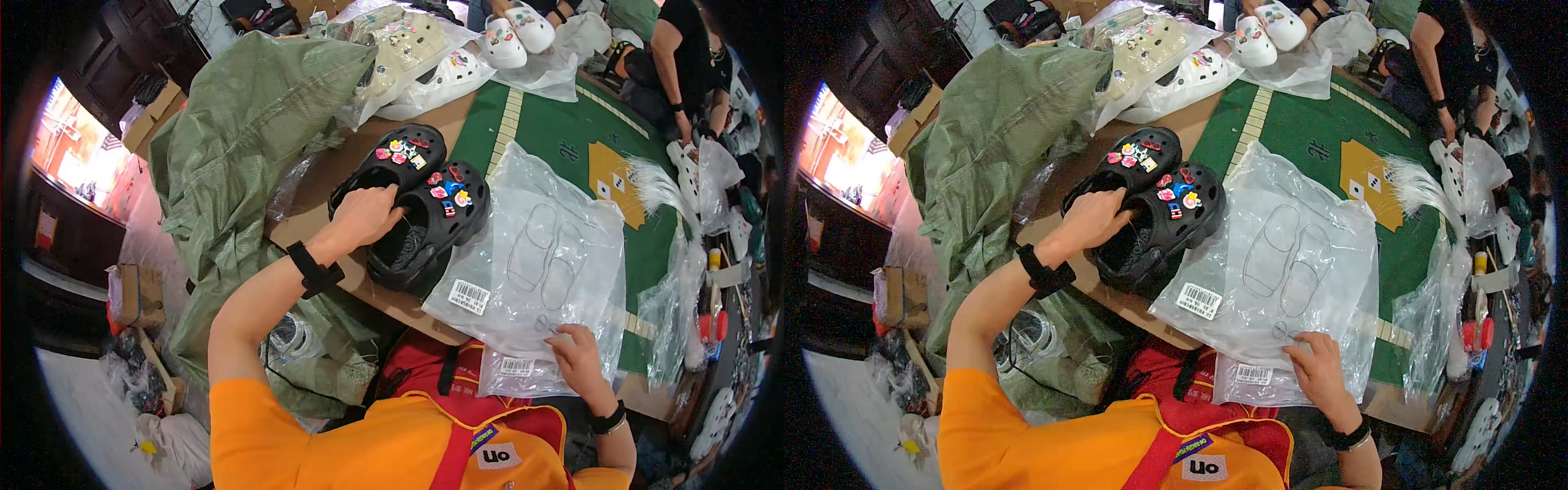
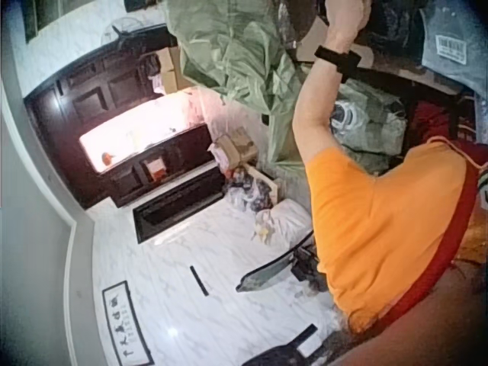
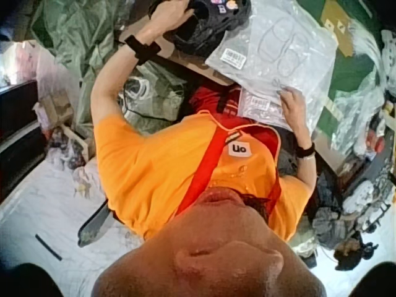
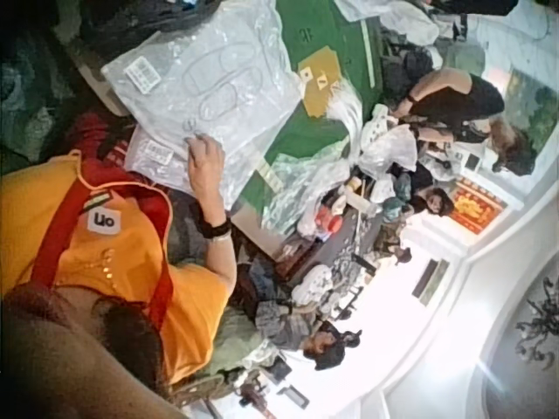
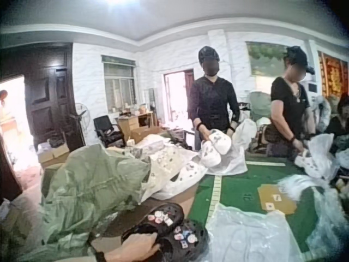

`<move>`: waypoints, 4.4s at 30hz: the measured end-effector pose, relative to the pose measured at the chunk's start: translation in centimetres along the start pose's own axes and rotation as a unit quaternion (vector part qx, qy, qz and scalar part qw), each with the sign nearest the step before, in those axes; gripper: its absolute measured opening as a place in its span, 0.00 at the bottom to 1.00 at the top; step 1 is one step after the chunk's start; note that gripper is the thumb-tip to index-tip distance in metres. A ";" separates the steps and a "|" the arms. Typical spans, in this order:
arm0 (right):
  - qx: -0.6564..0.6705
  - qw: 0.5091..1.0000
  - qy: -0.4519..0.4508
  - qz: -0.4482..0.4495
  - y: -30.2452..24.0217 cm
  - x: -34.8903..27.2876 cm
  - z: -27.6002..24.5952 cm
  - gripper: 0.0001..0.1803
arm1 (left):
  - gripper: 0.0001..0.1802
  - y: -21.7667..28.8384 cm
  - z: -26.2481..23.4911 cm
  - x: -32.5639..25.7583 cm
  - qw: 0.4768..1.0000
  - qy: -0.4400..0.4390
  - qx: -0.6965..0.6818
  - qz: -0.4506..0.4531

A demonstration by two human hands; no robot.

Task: Packaging pairs of shoes into plastic bags and placing them into a large collection bag.

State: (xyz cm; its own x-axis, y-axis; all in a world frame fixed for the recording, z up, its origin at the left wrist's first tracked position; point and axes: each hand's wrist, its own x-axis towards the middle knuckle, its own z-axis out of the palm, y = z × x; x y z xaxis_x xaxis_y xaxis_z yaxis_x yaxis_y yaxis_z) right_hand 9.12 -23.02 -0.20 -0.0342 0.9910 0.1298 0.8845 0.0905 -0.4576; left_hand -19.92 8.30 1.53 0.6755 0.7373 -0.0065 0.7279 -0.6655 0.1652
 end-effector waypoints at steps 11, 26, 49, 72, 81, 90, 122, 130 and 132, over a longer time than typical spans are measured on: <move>-0.095 0.993 -0.002 0.069 -0.1 -3.0 0.4 0.20 | 0.15 0.3 0.5 -0.2 1.000 0.020 -0.012 0.015; 0.106 0.950 0.155 0.248 3.6 -2.6 -2.3 0.41 | 0.19 0.9 -0.2 -0.4 1.000 0.009 0.020 0.013; 0.224 0.941 0.142 0.210 2.3 6.7 -1.4 0.36 | 0.18 0.5 -0.2 0.3 1.000 -0.010 -0.005 0.004; 0.296 0.937 0.178 0.054 4.0 9.9 -0.6 0.33 | 0.19 10.1 -6.0 -4.5 0.874 -0.169 -0.290 0.351; -0.067 0.980 0.182 -0.040 3.6 6.3 -1.8 0.34 | 0.26 9.7 -2.1 -2.2 0.908 -0.153 -0.337 0.197; -0.062 0.978 0.186 -0.066 -1.1 7.4 -2.1 0.34 | 0.24 8.4 0.4 -2.4 0.969 -0.023 -0.231 0.084; 0.002 0.992 0.079 -0.102 -0.4 3.9 2.3 0.29 | 0.39 2.5 0.3 4.9 0.724 -0.228 -0.650 0.044; 0.020 0.987 0.098 0.124 -1.1 2.7 3.4 0.21 | 0.25 2.4 1.6 5.3 0.875 -0.075 -0.468 0.096; 0.044 0.986 0.067 0.148 -1.4 3.1 3.4 0.20 | 0.24 1.0 3.9 5.4 0.866 -0.117 -0.483 0.063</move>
State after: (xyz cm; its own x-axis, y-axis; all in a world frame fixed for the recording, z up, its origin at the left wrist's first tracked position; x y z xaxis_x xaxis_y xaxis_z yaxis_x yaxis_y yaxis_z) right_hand 6.19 -19.73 -2.12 0.2867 0.9536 0.0913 0.8023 -0.1869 -0.5669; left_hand -15.02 11.16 -2.17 0.8298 0.5471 -0.1100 0.2860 -0.2477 0.9256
